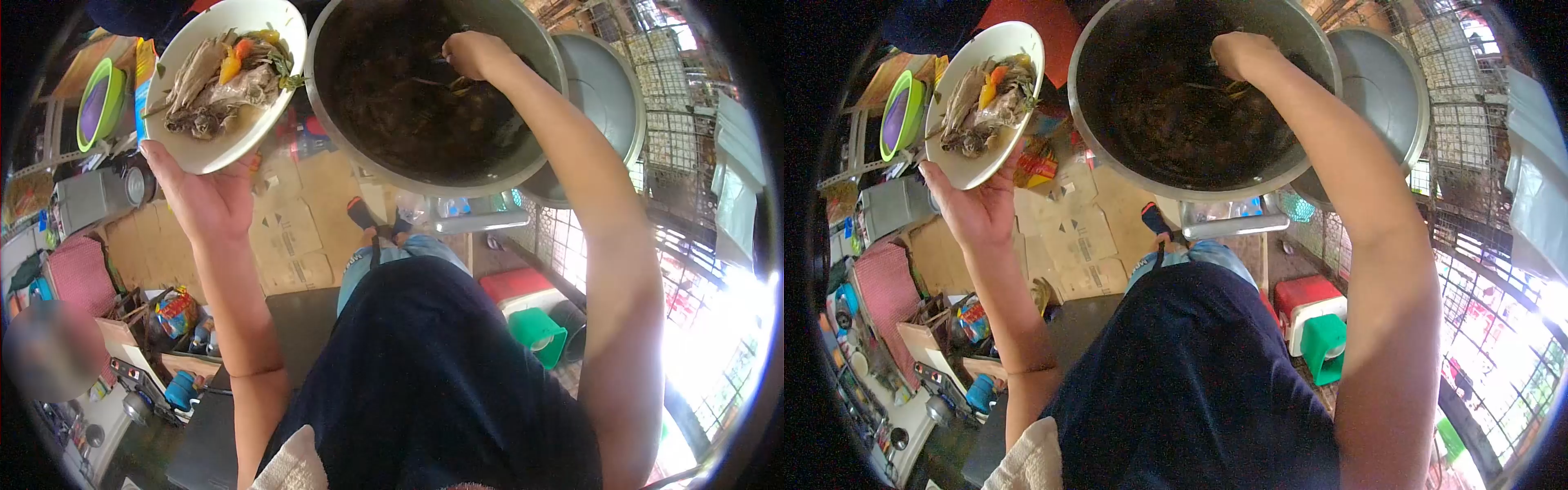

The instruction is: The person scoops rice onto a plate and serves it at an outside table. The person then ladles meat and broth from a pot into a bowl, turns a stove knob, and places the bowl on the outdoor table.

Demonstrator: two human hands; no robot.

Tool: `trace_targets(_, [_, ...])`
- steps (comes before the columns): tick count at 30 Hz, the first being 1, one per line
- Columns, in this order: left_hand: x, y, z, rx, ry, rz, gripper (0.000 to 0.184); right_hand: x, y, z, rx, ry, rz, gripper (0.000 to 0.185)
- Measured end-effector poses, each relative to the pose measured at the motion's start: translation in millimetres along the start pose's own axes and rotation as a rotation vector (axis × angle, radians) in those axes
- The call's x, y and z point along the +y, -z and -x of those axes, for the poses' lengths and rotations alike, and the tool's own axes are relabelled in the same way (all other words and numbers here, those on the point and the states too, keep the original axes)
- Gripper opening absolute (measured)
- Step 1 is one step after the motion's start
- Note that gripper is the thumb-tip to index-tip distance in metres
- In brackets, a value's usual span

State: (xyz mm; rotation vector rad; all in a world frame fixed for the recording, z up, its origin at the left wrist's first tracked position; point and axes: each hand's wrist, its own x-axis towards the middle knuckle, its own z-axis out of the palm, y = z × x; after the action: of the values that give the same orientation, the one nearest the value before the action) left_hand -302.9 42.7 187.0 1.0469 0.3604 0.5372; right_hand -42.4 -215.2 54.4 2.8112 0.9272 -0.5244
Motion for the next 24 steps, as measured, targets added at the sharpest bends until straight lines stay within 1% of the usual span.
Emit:
trace_targets(2, [0.0, -1.2, 2.5, -0.014, 0.005, 0.009, 0.065, -1.9, -4.2, -1.0, -0.056, 0.013, -0.056, 0.02])
trace_targets(5, [-0.6, -7.6, 3.7, -0.009, 0.003, 0.045, 0.066, 17.3, -39.4, -15.7, -0.103, 0.294, -0.39, 0.017])
trace_targets(8, [-1.0, -2.6, 2.7, -0.039, 0.025, 0.004, 0.068, 16.1, -54.4, -13.3, 0.011, 0.311, -0.266, 0.016])
trace_targets(11, [-3.1, 0.3, 2.6, -0.027, 0.032, -0.014, 0.068, 13.5, -52.3, -9.0, -0.044, 0.305, -0.243, 0.016])
trace_targets(14, [-2.9, -4.0, 3.8, -0.04, 0.043, 0.022, 0.067, 11.6, -46.8, -9.0, -0.198, 0.241, -0.277, 0.023])
trace_targets(16, [-2.1, -4.0, 6.8, -0.037, 0.061, 0.064, 0.067, 27.4, -59.9, -14.9, -0.282, 0.251, -0.598, 0.023])
trace_targets(18, [-0.1, -3.9, 10.3, -0.024, 0.059, 0.069, 0.066, 27.8, -50.8, -6.8, -0.241, 0.272, -0.648, 0.023])
trace_targets(20, [2.3, -5.8, 13.5, -0.007, 0.04, 0.04, 0.066, 27.0, -33.2, 12.7, -0.07, 0.297, -0.427, 0.023])
trace_targets(23, [7.1, -11.6, 17.0, 0.009, 0.086, 0.05, 0.065, 19.6, 9.0, 44.4, -0.06, 0.191, -0.39, 0.026])
trace_targets(24, [7.4, -12.4, 18.0, 0.026, 0.079, 0.05, 0.065, 20.0, 17.2, 49.7, -0.066, 0.186, -0.405, 0.026])
